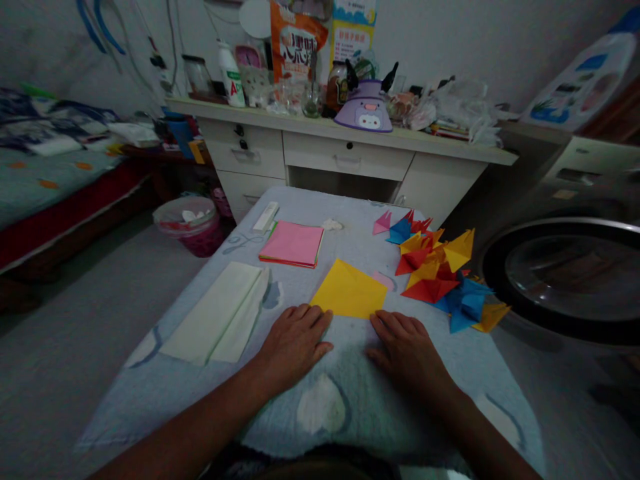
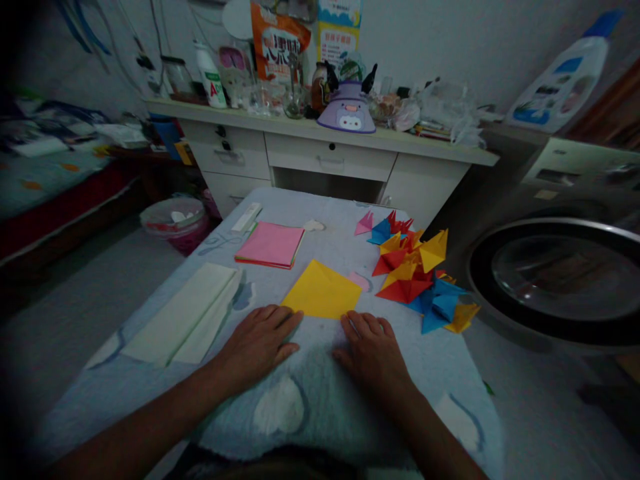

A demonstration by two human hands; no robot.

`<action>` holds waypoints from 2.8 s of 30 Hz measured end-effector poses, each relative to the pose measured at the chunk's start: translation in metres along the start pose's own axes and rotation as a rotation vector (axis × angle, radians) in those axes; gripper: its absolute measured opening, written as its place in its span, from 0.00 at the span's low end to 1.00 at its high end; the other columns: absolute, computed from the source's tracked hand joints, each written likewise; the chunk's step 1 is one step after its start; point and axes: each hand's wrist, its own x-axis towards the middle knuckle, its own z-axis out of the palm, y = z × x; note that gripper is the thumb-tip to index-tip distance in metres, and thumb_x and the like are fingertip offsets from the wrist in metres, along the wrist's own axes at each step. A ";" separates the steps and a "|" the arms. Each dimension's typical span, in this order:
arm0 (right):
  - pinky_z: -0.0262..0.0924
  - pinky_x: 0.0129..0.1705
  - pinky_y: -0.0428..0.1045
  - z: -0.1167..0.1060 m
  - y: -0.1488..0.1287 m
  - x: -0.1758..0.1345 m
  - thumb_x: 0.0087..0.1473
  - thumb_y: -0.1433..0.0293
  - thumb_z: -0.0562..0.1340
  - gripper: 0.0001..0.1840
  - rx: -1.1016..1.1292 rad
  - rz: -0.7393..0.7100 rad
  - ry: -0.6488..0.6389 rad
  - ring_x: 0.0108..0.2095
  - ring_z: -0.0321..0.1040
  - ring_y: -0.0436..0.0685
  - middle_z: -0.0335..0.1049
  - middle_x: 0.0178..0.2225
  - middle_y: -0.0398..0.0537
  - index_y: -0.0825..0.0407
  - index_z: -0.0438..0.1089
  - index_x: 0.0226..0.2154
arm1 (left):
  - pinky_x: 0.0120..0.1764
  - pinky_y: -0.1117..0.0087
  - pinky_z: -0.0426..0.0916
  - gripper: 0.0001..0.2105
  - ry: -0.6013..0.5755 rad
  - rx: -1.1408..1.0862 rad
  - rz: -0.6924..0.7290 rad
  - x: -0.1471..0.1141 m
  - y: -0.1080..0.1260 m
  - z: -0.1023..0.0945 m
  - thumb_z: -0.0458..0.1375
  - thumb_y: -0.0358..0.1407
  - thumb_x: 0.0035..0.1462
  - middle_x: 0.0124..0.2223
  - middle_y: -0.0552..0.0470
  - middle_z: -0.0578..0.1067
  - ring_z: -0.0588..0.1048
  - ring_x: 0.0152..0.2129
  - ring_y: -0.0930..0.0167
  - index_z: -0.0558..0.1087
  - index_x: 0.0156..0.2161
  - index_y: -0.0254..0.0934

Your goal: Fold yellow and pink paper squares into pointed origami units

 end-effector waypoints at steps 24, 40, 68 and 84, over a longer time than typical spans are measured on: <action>0.61 0.48 0.59 -0.024 -0.003 0.013 0.58 0.70 0.59 0.15 0.055 0.047 0.151 0.45 0.65 0.64 0.71 0.45 0.58 0.54 0.73 0.46 | 0.49 0.57 0.60 0.22 -0.006 -0.011 -0.007 0.000 -0.003 0.004 0.57 0.43 0.61 0.51 0.47 0.71 0.66 0.48 0.60 0.63 0.59 0.41; 0.56 0.49 0.60 -0.002 -0.014 0.016 0.58 0.62 0.61 0.22 0.028 -0.007 0.029 0.46 0.62 0.64 0.69 0.47 0.55 0.49 0.69 0.54 | 0.49 0.58 0.60 0.22 0.021 -0.004 0.004 -0.001 -0.005 0.008 0.56 0.43 0.61 0.50 0.48 0.70 0.65 0.47 0.61 0.63 0.59 0.45; 0.51 0.55 0.62 0.019 0.023 0.053 0.47 0.69 0.62 0.04 0.527 0.056 0.239 0.54 0.57 0.63 0.65 0.51 0.52 0.51 0.68 0.29 | 0.55 0.57 0.65 0.21 0.211 -0.334 0.013 0.018 0.009 -0.002 0.53 0.28 0.58 0.58 0.44 0.65 0.66 0.54 0.62 0.63 0.57 0.38; 0.49 0.58 0.63 0.007 0.009 0.046 0.48 0.68 0.62 0.18 0.412 -0.031 0.496 0.58 0.52 0.66 0.60 0.55 0.55 0.49 0.67 0.44 | 0.39 0.70 0.67 0.06 0.286 -0.559 0.026 0.052 0.032 -0.027 0.51 0.25 0.55 0.36 0.52 0.69 0.70 0.36 0.71 0.66 0.33 0.37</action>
